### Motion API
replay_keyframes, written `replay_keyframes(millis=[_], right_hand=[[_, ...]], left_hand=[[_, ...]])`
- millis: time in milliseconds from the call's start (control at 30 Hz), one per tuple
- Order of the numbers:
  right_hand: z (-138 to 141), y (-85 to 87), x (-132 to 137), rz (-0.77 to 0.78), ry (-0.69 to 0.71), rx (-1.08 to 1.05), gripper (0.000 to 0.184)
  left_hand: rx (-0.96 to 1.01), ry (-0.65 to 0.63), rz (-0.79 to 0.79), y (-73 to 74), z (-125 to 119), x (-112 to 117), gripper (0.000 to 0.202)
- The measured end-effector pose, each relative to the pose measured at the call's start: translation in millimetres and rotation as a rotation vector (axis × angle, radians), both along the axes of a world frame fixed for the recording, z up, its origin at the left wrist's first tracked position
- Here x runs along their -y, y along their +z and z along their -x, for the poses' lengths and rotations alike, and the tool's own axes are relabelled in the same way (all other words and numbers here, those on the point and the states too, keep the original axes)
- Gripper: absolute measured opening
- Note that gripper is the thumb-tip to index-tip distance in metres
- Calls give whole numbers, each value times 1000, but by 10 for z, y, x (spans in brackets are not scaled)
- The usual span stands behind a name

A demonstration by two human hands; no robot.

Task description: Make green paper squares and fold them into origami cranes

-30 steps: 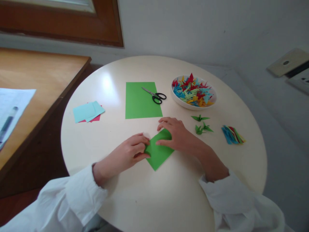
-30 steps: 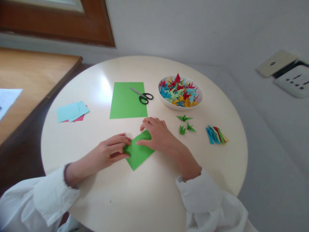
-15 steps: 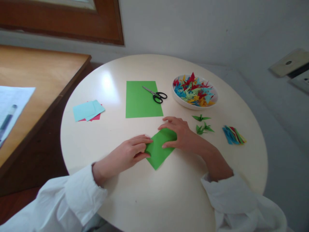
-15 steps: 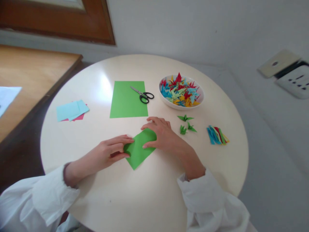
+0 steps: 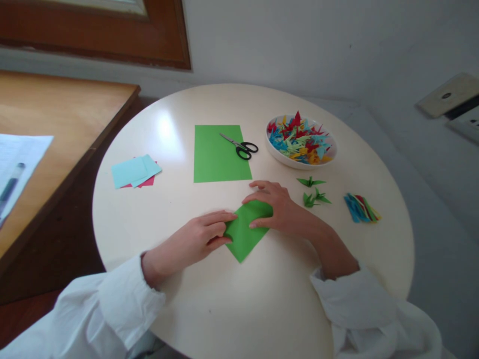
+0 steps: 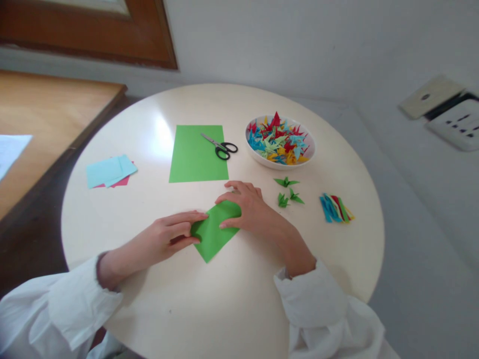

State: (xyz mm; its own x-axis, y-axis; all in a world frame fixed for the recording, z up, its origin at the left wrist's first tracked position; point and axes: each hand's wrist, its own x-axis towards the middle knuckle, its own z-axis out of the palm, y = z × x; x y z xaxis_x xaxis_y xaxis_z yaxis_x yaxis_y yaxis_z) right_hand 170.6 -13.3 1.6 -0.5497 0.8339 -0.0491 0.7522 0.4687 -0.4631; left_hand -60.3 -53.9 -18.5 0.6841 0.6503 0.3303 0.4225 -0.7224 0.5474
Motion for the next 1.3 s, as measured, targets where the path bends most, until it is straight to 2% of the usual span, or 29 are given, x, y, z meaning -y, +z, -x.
replay_keyframes(millis=[233, 467, 1300], right_hand=[[17, 0, 5, 10, -24, -10, 42], [20, -23, 13, 26, 38, -60, 30], [2, -37, -2, 29, 48, -58, 26]], left_hand=[[-16, -33, 3, 31, -9, -13, 16], [-27, -35, 40, 37, -12, -18, 15], [-13, -26, 29, 28, -7, -6, 17]])
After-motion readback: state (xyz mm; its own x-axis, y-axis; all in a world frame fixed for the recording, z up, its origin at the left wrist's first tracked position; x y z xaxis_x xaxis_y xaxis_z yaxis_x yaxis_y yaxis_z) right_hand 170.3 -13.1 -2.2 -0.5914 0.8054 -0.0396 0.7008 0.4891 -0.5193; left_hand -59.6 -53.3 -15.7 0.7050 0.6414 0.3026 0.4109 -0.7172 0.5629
